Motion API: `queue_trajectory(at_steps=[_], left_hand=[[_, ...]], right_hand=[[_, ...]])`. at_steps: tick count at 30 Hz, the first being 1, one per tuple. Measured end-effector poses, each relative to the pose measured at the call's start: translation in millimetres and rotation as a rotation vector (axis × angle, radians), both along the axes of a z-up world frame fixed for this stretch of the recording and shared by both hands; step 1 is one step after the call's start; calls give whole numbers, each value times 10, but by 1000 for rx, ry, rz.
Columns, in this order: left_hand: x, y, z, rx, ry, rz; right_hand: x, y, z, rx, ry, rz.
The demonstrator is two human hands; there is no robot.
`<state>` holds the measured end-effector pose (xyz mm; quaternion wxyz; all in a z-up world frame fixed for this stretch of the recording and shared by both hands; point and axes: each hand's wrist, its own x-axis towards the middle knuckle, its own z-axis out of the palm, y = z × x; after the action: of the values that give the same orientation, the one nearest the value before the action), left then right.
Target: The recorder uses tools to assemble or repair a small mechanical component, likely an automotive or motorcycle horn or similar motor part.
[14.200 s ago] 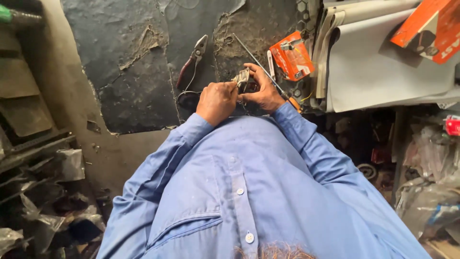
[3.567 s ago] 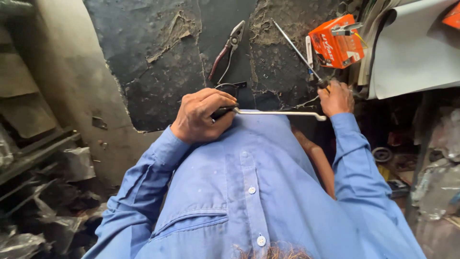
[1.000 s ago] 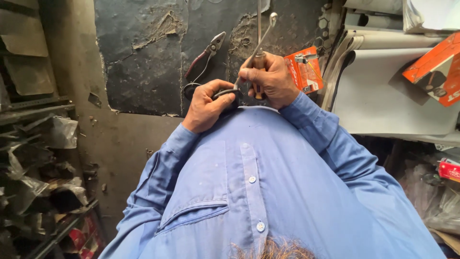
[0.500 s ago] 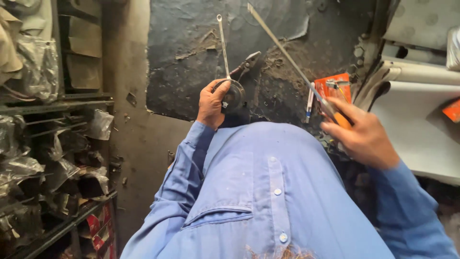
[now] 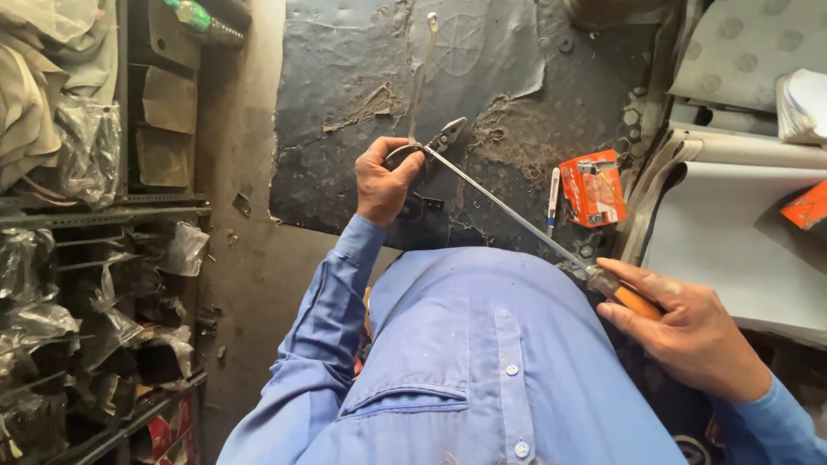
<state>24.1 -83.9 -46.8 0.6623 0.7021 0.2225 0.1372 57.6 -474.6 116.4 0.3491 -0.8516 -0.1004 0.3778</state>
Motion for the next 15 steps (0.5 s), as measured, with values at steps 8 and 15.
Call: queue_trajectory(at_steps=[8,15], left_hand=[[-7,-54,39,136,34,-21],[-51,-98,58,239,32,-2]], right_hand=[[-15,14,48,-51,97,-30],[-54,-77,-86,135,71,-38]])
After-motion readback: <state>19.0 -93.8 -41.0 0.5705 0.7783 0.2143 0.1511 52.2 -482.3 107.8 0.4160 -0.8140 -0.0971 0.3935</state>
